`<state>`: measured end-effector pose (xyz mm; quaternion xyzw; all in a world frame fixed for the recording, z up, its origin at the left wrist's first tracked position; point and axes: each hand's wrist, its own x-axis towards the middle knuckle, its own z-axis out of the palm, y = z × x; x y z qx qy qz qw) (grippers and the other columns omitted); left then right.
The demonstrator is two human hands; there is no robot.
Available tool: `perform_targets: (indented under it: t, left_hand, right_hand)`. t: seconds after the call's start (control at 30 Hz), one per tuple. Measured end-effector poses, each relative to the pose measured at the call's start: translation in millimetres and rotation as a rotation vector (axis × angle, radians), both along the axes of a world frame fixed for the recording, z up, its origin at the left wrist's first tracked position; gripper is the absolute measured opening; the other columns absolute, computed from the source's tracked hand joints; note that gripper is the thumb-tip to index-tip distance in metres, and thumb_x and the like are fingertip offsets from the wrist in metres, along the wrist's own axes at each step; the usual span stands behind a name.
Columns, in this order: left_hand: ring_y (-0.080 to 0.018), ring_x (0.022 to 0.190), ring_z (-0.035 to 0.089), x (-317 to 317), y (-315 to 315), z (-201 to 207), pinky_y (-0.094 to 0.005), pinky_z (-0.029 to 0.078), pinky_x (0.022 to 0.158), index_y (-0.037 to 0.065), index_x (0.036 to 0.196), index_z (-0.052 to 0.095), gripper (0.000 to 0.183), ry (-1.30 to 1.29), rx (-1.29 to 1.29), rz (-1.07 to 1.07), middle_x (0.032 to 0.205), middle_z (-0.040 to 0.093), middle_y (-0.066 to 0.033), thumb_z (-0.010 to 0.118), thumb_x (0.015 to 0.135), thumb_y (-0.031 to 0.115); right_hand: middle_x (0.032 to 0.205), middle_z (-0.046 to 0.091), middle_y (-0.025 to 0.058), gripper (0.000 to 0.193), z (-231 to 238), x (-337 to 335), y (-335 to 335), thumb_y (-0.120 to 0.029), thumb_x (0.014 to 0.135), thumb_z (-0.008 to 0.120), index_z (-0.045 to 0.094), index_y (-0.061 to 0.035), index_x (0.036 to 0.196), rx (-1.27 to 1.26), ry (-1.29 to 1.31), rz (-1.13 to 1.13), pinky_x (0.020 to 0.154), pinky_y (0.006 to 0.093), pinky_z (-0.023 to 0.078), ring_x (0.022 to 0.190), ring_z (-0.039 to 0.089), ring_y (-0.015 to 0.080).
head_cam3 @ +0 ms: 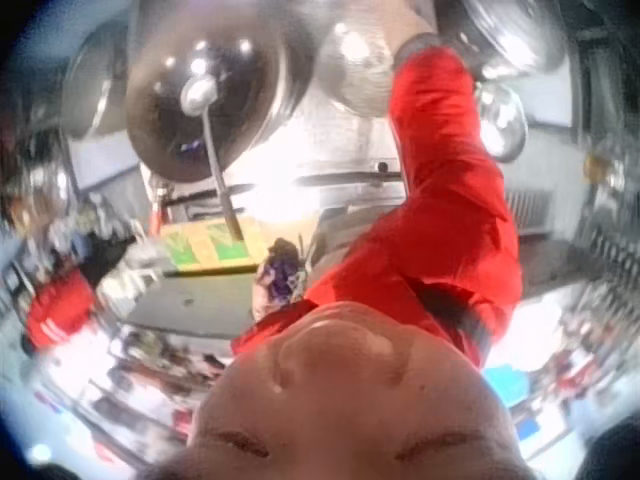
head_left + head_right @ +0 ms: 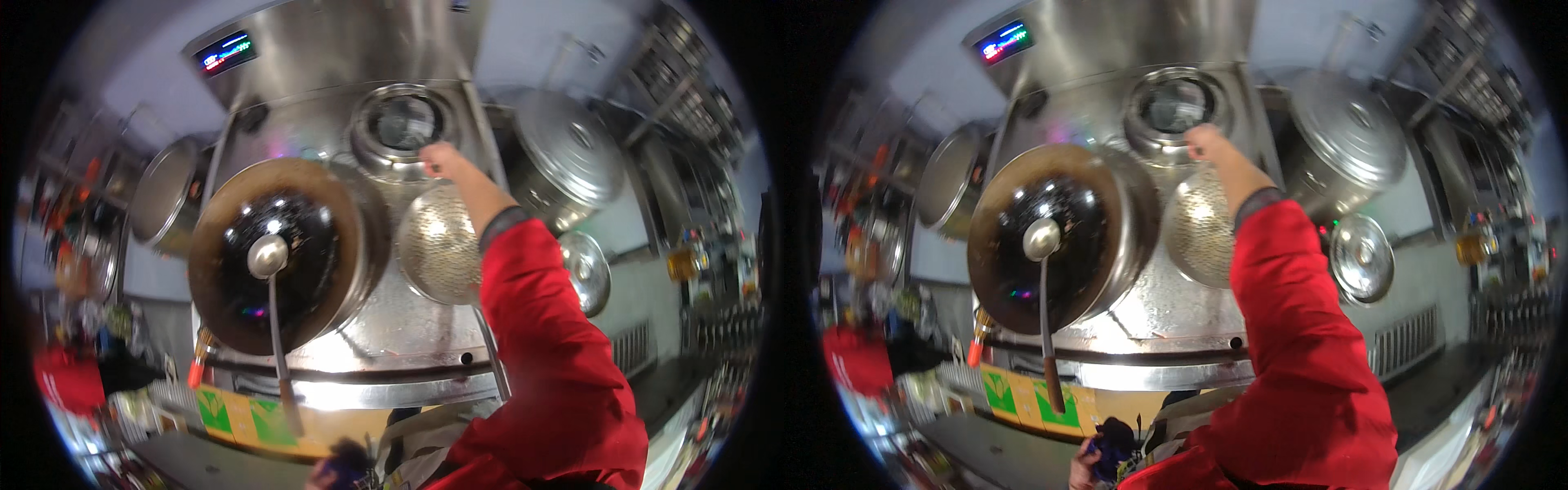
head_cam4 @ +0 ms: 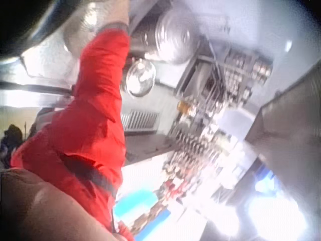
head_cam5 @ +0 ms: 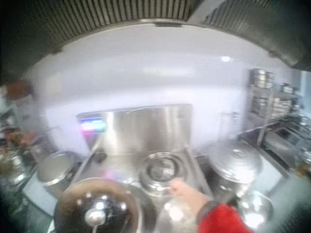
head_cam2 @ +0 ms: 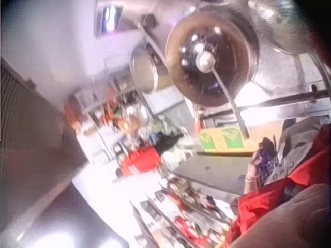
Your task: The person wipes stainless steel countertops and a wok station with a purple cloth, then uses a ladle to stir a pot and scoop liquid into a wok. The person also retrieves a bottle from a shelf and handles a yellow glove.
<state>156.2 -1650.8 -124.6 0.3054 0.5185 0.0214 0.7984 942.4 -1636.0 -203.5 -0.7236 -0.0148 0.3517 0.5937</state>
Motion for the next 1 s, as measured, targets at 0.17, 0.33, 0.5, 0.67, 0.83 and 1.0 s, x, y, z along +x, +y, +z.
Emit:
perform_targets:
  t: [0.17, 0.33, 0.5, 0.67, 0.83, 1.0]
  left_hand:
    - [-0.0421, 0.095, 0.07, 0.6, 0.3, 0.0, -0.0546, 0.062, 0.076, 0.002, 0.119, 0.058, 0.044, -0.254, -0.109, 0.155, 0.125, 0.063, -0.0215, 0.077, 0.085, 0.022]
    - [-0.0416, 0.104, 0.067, 4.4, 2.3, -18.2, -0.0523, 0.062, 0.077, 0.004, 0.128, 0.057, 0.049, -0.215, 0.134, 0.108, 0.13, 0.061, -0.0226, 0.074, 0.09, 0.03]
    - [-0.0357, 0.109, 0.066, 29.2, 31.6, -35.2, -0.0513, 0.06, 0.084, 0.003, 0.142, 0.048, 0.053, -0.439, -0.144, 0.312, 0.133, 0.059, -0.0181, 0.057, 0.103, 0.036]
    - [-0.0395, 0.124, 0.059, 57.5, 53.7, -41.1, -0.0638, 0.052, 0.099, 0.003, 0.15, 0.041, 0.07, -0.56, -0.193, 0.328, 0.142, 0.053, -0.018, 0.044, 0.104, 0.056]
    - [-0.0418, 0.135, 0.049, 75.0, 73.9, -24.8, -0.0674, 0.045, 0.105, 0.004, 0.154, 0.035, 0.086, -0.749, -0.103, 0.061, 0.149, 0.048, -0.017, 0.059, 0.095, 0.062]
    - [-0.0273, 0.093, 0.067, 94.2, 72.9, -6.5, -0.0421, 0.062, 0.077, -0.006, 0.141, 0.047, 0.069, -0.563, 0.068, 0.089, 0.113, 0.063, -0.0172, 0.075, 0.09, 0.029]
  right_hand:
    - [0.068, 0.051, 0.0037, 0.015, -25.9, 17.4, -29.1, -0.007, 0.094, 0.058, 0.052, -0.0037, 0.081, 0.43, 0.561, -0.101, 0.044, 0.0237, 0.04, 0.052, 0.048, 0.0105]
    - [0.068, 0.049, -0.0009, 0.017, -30.7, 12.1, -53.4, -0.006, 0.095, 0.058, 0.05, -0.0074, 0.079, 0.511, 0.577, -0.029, 0.041, 0.0199, 0.032, 0.052, 0.043, 0.0057]
    - [0.08, 0.055, 0.0025, 0.008, 6.1, -9.8, -66.2, -0.007, 0.097, 0.055, 0.054, -0.0001, 0.101, 0.522, 0.57, 0.082, 0.042, 0.0184, 0.03, 0.056, 0.044, 0.0053]
    - [0.083, 0.054, 0.0031, 0.025, 64.7, -52.8, -66.6, -0.009, 0.098, 0.054, 0.053, 0.0073, 0.118, 0.571, 0.645, 0.26, 0.042, 0.0191, 0.031, 0.058, 0.045, 0.0052]
    - [0.088, 0.056, 0.005, 0.032, 106.6, -126.8, -54.7, -0.008, 0.098, 0.054, 0.052, 0.0102, 0.124, 0.637, 0.725, 0.338, 0.041, 0.0185, 0.031, 0.056, 0.044, 0.0051]
    - [0.087, 0.056, 0.008, 0.033, 117.4, -198.6, -37.8, -0.006, 0.096, 0.055, 0.052, 0.0118, 0.124, 0.606, 0.795, 0.376, 0.039, 0.0175, 0.03, 0.055, 0.045, 0.0046]
